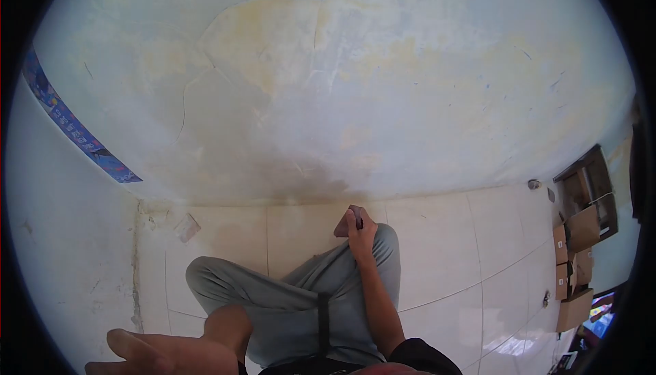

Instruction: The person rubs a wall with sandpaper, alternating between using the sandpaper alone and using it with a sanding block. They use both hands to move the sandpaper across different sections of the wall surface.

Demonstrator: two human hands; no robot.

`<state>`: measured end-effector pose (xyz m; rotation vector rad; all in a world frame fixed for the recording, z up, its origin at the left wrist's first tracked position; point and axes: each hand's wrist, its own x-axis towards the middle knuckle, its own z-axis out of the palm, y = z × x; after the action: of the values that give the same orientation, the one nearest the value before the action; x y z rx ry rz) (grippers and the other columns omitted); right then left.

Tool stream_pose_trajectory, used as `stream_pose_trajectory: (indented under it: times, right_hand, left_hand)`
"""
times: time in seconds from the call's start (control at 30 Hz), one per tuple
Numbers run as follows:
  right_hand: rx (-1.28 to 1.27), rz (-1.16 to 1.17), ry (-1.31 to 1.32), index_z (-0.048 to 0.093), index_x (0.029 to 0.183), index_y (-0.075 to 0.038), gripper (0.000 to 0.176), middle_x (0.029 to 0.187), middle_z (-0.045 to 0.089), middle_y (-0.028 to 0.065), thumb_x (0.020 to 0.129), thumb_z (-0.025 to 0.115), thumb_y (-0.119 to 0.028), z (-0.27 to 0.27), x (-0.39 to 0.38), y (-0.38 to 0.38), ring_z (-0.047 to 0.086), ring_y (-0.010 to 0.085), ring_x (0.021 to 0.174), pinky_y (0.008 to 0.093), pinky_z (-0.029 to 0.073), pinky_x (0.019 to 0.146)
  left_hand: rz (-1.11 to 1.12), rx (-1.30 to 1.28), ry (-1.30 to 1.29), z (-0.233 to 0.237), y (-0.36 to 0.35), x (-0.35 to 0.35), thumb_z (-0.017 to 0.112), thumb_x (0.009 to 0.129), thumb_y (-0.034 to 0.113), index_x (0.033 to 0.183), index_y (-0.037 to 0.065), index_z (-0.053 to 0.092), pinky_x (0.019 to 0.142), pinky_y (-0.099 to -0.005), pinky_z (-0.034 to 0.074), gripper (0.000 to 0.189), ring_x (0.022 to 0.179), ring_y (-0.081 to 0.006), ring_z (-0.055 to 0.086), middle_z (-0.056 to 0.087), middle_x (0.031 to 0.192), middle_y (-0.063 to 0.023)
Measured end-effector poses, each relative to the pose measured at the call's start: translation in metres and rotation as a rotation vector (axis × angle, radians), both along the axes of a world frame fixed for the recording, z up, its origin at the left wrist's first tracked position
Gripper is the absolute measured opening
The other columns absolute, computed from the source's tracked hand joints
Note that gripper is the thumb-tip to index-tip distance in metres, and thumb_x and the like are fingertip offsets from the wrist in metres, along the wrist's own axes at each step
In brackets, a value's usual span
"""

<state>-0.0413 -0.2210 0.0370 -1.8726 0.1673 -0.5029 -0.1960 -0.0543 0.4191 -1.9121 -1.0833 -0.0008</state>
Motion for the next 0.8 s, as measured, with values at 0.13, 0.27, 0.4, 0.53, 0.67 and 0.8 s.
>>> stream_pose_trajectory:
  times: [0.13,0.27,0.4,0.53,0.67,0.8]
  right_hand:
    - [-0.025,-0.013,-0.024,0.057,0.086,0.004,0.026,0.061,0.045,0.0119,0.093,0.066,-0.020,-0.001,0.002,0.000,0.037,0.0130,0.060,0.0318,0.040,0.055]
    - [-0.027,-0.023,-0.021,0.057,0.085,0.003,0.025,0.061,0.045,0.0111,0.093,0.066,-0.019,-0.004,0.000,0.000,0.037,0.0124,0.060,0.0313,0.039,0.054]
    - [-0.035,-0.011,0.000,0.056,0.084,0.004,0.026,0.063,0.050,0.0154,0.093,0.066,-0.019,-0.006,0.001,-0.001,0.038,0.0175,0.056,0.0332,0.041,0.055]
    - [-0.057,-0.019,-0.011,0.054,0.082,0.003,0.028,0.062,0.047,0.0152,0.093,0.066,-0.019,-0.008,0.003,-0.001,0.035,0.0175,0.057,0.0331,0.039,0.054]
    - [-0.026,-0.010,-0.006,0.051,0.080,0.004,0.033,0.059,0.039,0.0075,0.093,0.067,-0.021,-0.009,0.001,-0.001,0.033,0.0099,0.061,0.0309,0.035,0.051]
    - [-0.057,-0.014,-0.002,0.051,0.079,0.004,0.034,0.059,0.038,0.0060,0.093,0.068,-0.022,-0.013,0.003,-0.003,0.032,0.0099,0.061,0.0305,0.034,0.051]
  left_hand:
    - [-0.643,0.313,0.028,-0.032,0.053,-0.040,0.027,0.102,0.051,0.127,0.000,0.053,0.079,-0.0517,0.052,0.062,0.093,-0.0327,0.061,0.058,0.110,-0.0247]
    - [-0.884,0.560,0.185,-0.018,0.052,-0.030,0.023,0.103,0.049,0.126,0.004,0.054,0.077,-0.0489,0.052,0.060,0.093,-0.0293,0.061,0.059,0.109,-0.0235]
    - [-0.952,0.731,0.428,-0.041,0.133,-0.076,0.034,0.098,0.056,0.125,0.006,0.053,0.076,-0.0531,0.051,0.060,0.100,-0.0345,0.059,0.051,0.117,-0.0247]
    - [0.107,0.162,0.256,-0.030,0.036,-0.009,0.046,0.087,0.065,0.121,0.007,0.053,0.074,-0.0574,0.050,0.067,0.099,-0.0407,0.057,0.046,0.120,-0.0258]
    - [0.123,0.017,0.124,-0.012,0.012,0.011,0.058,0.073,0.069,0.118,0.006,0.052,0.077,-0.0602,0.050,0.078,0.100,-0.0446,0.056,0.047,0.115,-0.0262]
    - [0.107,-0.400,0.391,0.026,-0.002,0.021,0.065,0.065,0.067,0.116,0.004,0.054,0.081,-0.0604,0.049,0.082,0.100,-0.0433,0.058,0.050,0.108,-0.0240]
